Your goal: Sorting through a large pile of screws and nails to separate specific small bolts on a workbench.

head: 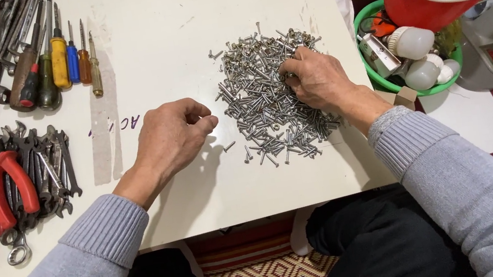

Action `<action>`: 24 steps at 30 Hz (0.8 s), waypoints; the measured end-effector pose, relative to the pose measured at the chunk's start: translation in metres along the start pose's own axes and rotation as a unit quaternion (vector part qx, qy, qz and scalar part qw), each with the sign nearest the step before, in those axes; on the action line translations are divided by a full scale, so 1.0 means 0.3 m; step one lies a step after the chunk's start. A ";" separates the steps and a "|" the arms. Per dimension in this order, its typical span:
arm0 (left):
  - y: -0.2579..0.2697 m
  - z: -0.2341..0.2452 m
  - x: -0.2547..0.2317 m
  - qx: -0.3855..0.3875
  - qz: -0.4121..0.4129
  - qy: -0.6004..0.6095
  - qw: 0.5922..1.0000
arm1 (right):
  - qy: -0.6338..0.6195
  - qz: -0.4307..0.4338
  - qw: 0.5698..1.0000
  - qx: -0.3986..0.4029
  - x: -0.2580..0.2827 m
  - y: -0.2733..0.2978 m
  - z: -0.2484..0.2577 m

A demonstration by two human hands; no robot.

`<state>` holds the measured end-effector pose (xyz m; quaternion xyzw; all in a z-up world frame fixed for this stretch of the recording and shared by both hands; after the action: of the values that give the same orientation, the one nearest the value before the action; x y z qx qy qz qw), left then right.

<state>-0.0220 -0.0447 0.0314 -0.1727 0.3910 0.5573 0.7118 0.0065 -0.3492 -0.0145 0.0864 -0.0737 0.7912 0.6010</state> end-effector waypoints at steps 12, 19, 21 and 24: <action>-0.010 -0.018 -0.029 0.016 0.019 0.090 0.996 | -0.115 -0.039 0.993 -0.013 0.061 0.012 0.079; 0.022 -0.030 -0.117 0.008 -0.024 0.274 0.962 | -0.195 0.161 0.964 -0.085 0.259 0.047 0.195; 0.030 -0.029 -0.127 0.008 -0.033 0.307 0.951 | -0.204 0.183 0.957 -0.092 0.311 0.062 0.225; 0.045 -0.030 -0.135 0.017 -0.052 0.366 0.929 | -0.213 0.214 0.948 -0.101 0.351 0.079 0.238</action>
<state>-0.0406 -0.0732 0.0586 -0.3723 0.6243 0.4107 0.5504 -0.0404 -0.2725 0.0784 0.1744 -0.2963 0.8527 0.3932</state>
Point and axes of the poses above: each hand's wrist, its own y-axis away from the middle knuckle, its own z-axis out of the back of the hand, x = y × z, the point moved 1 cm from there along -y, towards the middle knuckle, and after that the axes turned 4 degrees about x, right-handed, at the moved point
